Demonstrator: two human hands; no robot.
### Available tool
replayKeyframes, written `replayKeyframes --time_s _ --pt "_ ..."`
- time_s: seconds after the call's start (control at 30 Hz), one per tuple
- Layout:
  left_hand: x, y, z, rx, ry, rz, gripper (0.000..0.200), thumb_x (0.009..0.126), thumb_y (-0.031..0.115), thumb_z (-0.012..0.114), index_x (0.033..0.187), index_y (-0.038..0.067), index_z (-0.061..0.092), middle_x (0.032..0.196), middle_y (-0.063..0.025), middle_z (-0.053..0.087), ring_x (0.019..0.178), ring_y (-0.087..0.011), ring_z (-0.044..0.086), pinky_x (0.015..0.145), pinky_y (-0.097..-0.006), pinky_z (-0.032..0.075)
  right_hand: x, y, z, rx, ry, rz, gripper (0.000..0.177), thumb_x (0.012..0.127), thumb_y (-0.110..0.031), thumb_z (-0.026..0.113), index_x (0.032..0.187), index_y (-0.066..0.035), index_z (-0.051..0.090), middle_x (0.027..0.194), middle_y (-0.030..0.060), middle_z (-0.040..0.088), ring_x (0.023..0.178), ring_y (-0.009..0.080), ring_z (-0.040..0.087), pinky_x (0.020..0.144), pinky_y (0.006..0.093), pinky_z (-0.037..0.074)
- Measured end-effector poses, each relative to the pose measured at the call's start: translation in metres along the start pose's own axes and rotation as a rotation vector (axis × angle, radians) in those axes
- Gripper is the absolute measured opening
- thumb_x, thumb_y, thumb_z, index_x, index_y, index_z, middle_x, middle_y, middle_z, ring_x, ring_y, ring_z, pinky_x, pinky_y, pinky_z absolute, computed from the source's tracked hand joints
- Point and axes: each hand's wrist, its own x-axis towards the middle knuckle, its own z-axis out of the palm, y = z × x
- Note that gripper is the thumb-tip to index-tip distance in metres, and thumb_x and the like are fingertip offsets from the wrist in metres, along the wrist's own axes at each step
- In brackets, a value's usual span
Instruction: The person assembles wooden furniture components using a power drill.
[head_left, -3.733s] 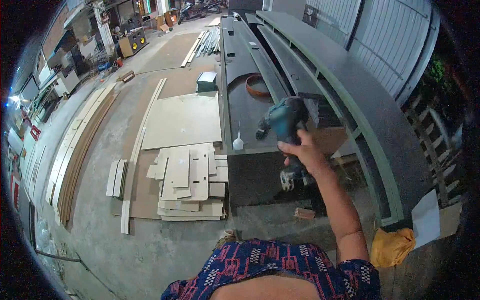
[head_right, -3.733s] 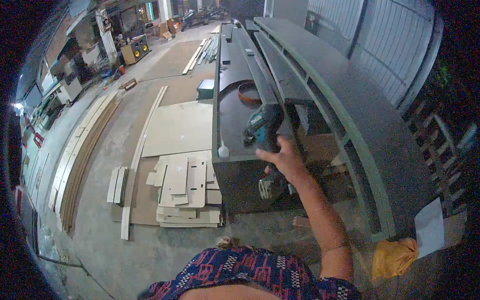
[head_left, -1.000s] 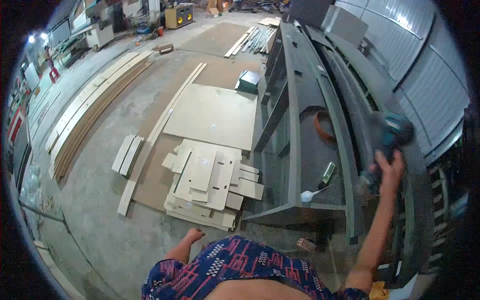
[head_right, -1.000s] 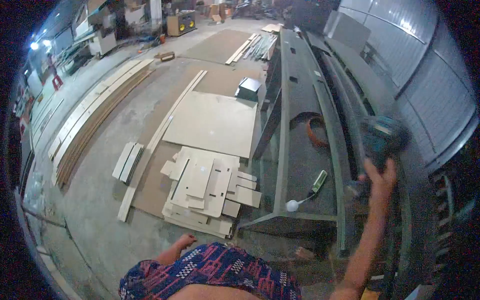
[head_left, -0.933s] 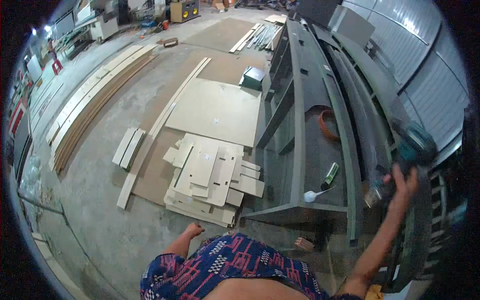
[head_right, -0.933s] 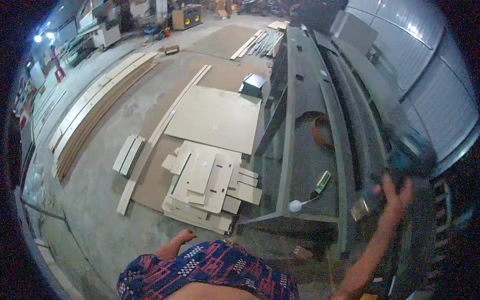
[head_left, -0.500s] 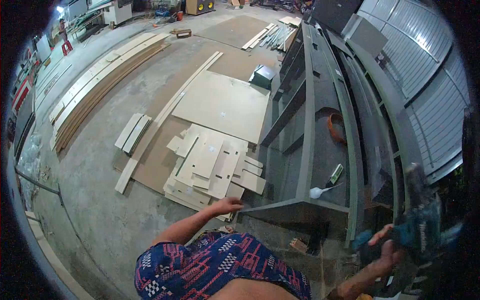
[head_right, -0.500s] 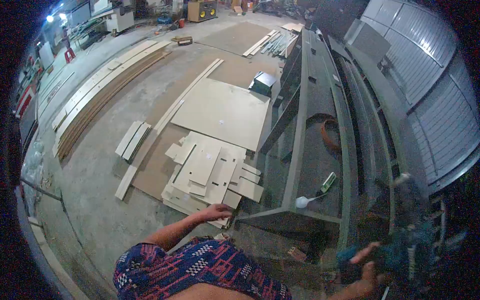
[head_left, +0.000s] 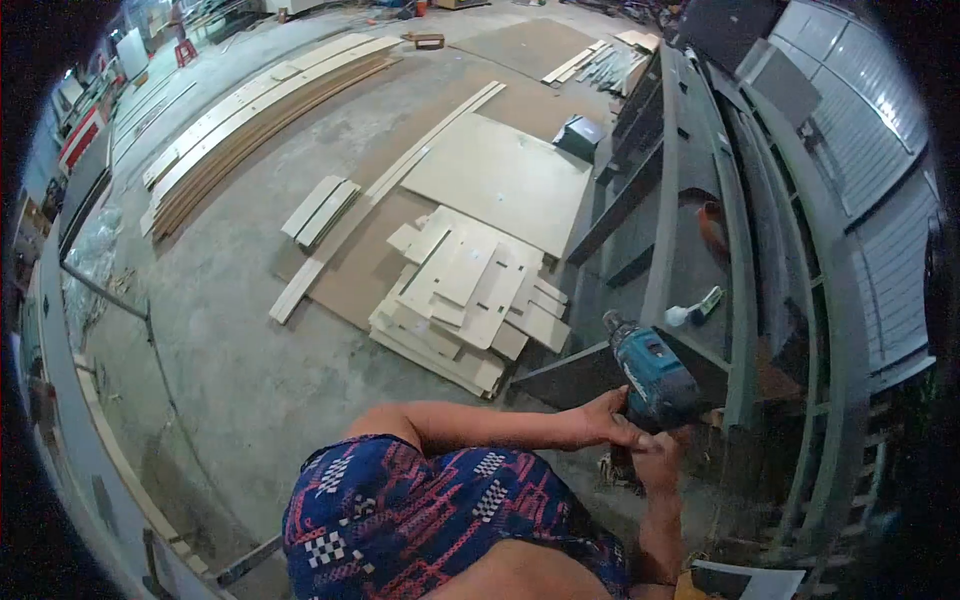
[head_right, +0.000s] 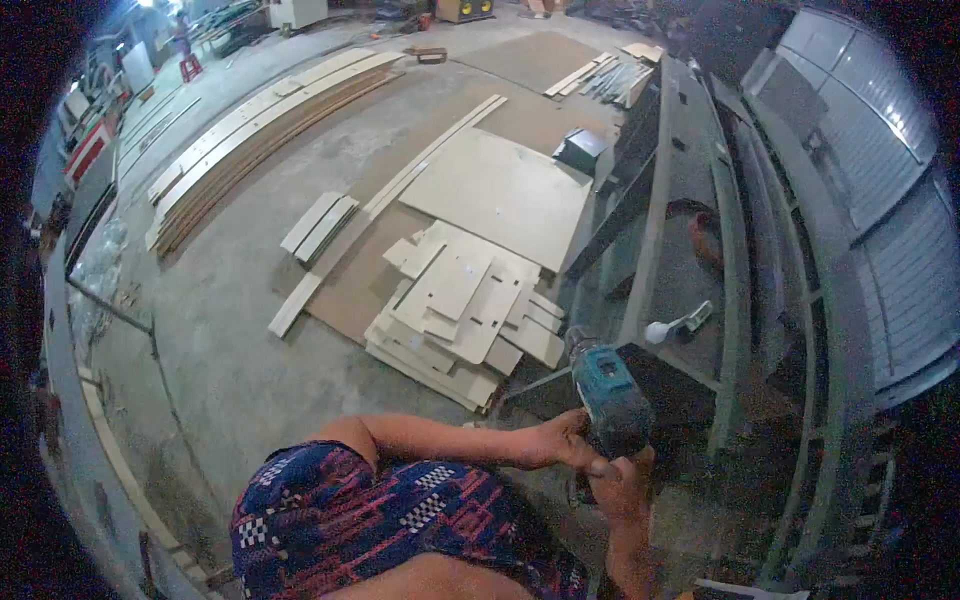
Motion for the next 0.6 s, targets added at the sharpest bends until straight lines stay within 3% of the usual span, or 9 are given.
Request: replayKeyframes --time_s 0.03,0.1,0.17,0.27,0.37,0.47,0.57,0.6 --pt "-0.009 -0.011 0.001 -0.067 0.054 0.019 0.068 0.075 0.019 0.071 0.124 -0.004 0.030 0.102 -0.0087 0.054 0.106 -0.0165 0.050 0.091 -0.0321 0.041 -0.002 -0.005 0.007 -0.007 0.053 -0.050 0.057 0.068 -0.012 0.069 0.118 -0.006 0.043 0.098 0.0158 0.059 0.085 0.0345 0.060 0.077 0.0432 0.046" --pt "-0.024 -0.024 0.008 -0.140 0.086 0.072 0.057 0.076 0.016 0.070 0.118 -0.003 0.037 0.102 -0.0078 0.054 0.103 -0.0154 0.051 0.090 -0.0317 0.041 -0.001 -0.030 0.010 0.174 0.079 0.066 0.054 0.070 -0.012 0.067 0.118 -0.005 0.042 0.098 0.0146 0.059 0.085 0.0304 0.060 0.075 0.0402 0.047" --pt "-0.037 -0.029 0.015 -0.178 0.124 0.089 0.047 0.076 0.015 0.069 0.113 0.000 0.044 0.101 -0.0068 0.055 0.100 -0.0143 0.052 0.088 -0.0310 0.042 0.014 -0.078 -0.007 0.564 0.006 0.381 0.040 0.074 -0.009 0.064 0.110 0.000 0.049 0.097 0.0134 0.058 0.085 0.0227 0.059 0.072 0.0337 0.047" --pt "-0.054 -0.033 0.019 -0.084 0.191 0.093 0.035 0.077 0.014 0.068 0.107 0.004 0.052 0.098 -0.0052 0.056 0.094 -0.0127 0.053 0.085 -0.0295 0.043 0.005 -0.088 -0.008 0.564 -0.132 0.414 0.059 0.071 -0.003 0.061 0.124 -0.004 0.034 0.100 0.0135 0.057 0.089 0.0234 0.059 0.075 0.0311 0.047" --pt "-0.072 -0.015 0.033 0.114 0.219 0.131 0.028 0.079 0.017 0.066 0.102 0.006 0.055 0.093 -0.0028 0.055 0.089 -0.0118 0.053 0.079 -0.0272 0.043 -0.003 -0.094 -0.004 0.616 -0.101 0.333 0.060 0.069 0.000 0.057 0.124 -0.006 0.033 0.103 0.0133 0.056 0.093 0.0244 0.059 0.074 0.0310 0.048" --pt "-0.082 -0.023 0.030 0.232 0.254 0.187 0.029 0.080 0.016 0.065 0.103 0.005 0.054 0.094 -0.0030 0.056 0.088 -0.0113 0.053 0.077 -0.0269 0.044 0.002 -0.121 -0.015 0.872 -0.105 0.459 0.061 0.067 0.000 0.059 0.122 -0.006 0.034 0.108 0.0140 0.053 0.094 0.0255 0.060 0.074 0.0316 0.050" --pt "-0.087 -0.013 0.037 0.279 0.198 0.171 0.041 0.077 0.024 0.069 0.109 0.004 0.052 0.100 -0.0042 0.055 0.093 -0.0129 0.051 0.081 -0.0300 0.043 -0.003 -0.120 -0.018 0.440 -0.119 0.283 0.065 0.063 -0.001 0.061 0.122 -0.007 0.034 0.114 0.0149 0.050 0.095 0.0285 0.059 0.076 0.0347 0.050" --pt "-0.090 -0.008 0.043 0.304 0.200 0.149 0.043 0.076 0.025 0.070 0.110 0.005 0.052 0.100 -0.0043 0.055 0.094 -0.0136 0.051 0.081 -0.0305 0.042 -0.009 -0.118 -0.015 0.476 -0.097 0.291 0.065 0.062 -0.001 0.062 0.121 -0.007 0.035 0.114 0.0151 0.050 0.097 0.0298 0.058 0.078 0.0357 0.050"
